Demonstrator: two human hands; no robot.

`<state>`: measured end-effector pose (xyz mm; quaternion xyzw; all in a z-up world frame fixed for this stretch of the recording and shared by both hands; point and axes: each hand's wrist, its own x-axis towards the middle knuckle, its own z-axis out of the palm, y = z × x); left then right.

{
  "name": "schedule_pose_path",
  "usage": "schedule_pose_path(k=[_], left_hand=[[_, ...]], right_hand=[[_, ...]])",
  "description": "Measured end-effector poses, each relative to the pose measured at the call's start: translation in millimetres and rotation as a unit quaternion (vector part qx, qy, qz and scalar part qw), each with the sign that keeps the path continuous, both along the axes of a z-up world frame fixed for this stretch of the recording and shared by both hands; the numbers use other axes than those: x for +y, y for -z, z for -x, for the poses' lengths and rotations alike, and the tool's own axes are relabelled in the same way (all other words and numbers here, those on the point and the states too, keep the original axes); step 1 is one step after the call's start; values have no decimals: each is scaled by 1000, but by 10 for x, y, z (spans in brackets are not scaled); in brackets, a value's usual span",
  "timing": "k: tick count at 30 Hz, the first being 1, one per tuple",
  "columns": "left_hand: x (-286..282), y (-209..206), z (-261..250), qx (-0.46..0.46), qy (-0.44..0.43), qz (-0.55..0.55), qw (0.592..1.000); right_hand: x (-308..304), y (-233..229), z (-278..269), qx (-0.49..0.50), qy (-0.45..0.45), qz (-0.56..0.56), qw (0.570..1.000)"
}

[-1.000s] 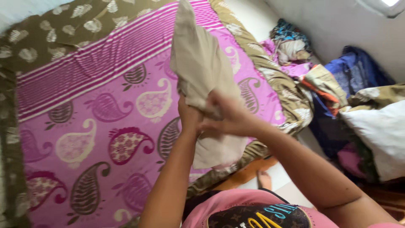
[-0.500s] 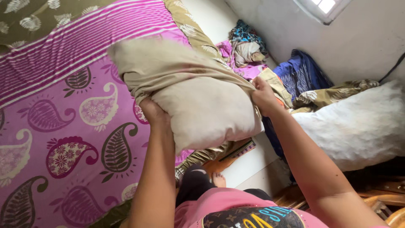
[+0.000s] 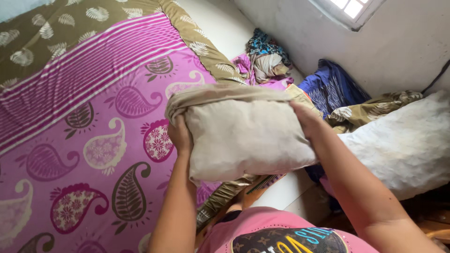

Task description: The person smooths and tucks a patterned bedsheet onto a mattress, then places a pillow into a pillowcase and sets it on the bed. The person handles the sheet and pillow by hand in a bedroom.

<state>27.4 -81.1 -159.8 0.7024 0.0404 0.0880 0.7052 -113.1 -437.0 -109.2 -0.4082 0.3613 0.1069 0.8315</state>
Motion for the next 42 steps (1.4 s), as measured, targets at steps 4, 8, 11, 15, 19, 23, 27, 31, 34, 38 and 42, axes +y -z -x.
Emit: schedule_pose_path(k=[4,8,11,15,19,23,27,31,34,38,42], left_hand=[[-35,-112,-290,-120,-19,-162,979],[-162,-290,-553,-2,-19,-217,976],[-307,-329,-778,67,-90,-226,968],[-412,-289,-938,14,-124,-243,962],[-579,-305,-847,251,173,24,952],[-894,-488,-833,315,248,183,898],[-1067,-761,-1013,277,237,239,900],[-1175,-1037,-1094,256,240,258,900],[-1178,-1291,-1041,245,268,243,899],[-1390,-1474,-787,228,325,145,906],[-1731,-1423,-541,163,316,-58,933]], right_hand=[[-237,-283,-149,-78,23,-6,997],[-410,-592,-227,-133,23,-37,990],[-411,-678,-354,-9,-11,224,974],[-464,-714,-440,76,-128,217,965],[-671,-919,-383,-138,-49,-17,989],[-718,-1174,-348,-226,-88,-29,970],[-822,-1275,-555,-308,-94,-73,944],[-1215,-1048,-671,-410,-129,-203,880],[-1403,-612,-899,-269,-164,137,939],[-1438,72,-1125,-5,-22,468,884],[-1459,150,-1302,-25,60,406,912]])
